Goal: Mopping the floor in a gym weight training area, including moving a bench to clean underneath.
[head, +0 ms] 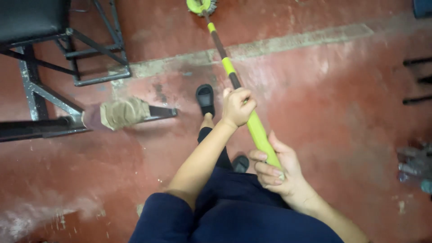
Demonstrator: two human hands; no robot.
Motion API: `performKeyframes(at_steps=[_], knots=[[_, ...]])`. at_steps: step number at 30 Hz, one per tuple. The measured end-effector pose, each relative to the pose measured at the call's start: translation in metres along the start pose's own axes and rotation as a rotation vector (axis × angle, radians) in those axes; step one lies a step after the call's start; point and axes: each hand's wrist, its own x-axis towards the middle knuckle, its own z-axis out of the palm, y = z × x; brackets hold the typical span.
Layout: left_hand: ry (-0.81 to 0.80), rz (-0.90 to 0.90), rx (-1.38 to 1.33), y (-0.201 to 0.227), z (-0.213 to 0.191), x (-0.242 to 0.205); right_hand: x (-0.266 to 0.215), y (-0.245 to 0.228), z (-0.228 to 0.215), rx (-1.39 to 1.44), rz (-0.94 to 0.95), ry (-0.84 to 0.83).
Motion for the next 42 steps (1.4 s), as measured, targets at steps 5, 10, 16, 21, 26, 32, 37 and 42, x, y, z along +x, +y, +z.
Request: performKeyframes(at_steps=[5,10,16,21,26,32,37,42], knots=[[-0.013,-0.095,-0.075,-0.063,-0.038,0.131,0.124,-0.089,0.050,0.068,-0.120,0.214],[-0.035,-0.215,-0.072,-0.154,-0.070,0.278,0.263,-0.198,0.059,-0.063,0.086,-0.089],[-0.001,-0.485,-0.269,-0.304,-0.073,0.390,0.434,-0.286,0.105,-0.161,-0.183,0.134],[0.010,-0.963,-0.789,-0.211,-0.163,0.426,0.518,-0.347,0.095,-0.351,-0.251,0.365],[0.061,-0.901,-0.781,-0.247,-0.125,0.400,0.521,-0.352,0.049,-0.363,-0.269,0.431],[0.085,-0.859,-0.368,-0.206,-0.107,0.306,0.455,-0.283,0.015,-0.401,-0.216,0.558],[0.041,-0.943,-0.345,-0.143,-0.079,0.164,0.342,-0.184,-0.013,-0.426,-0.150,0.624],[-0.159,-1.112,-0.009,-0.015,-0.072,0.043,0.210,-0.085,-0.028,-0.368,-0.036,0.699]])
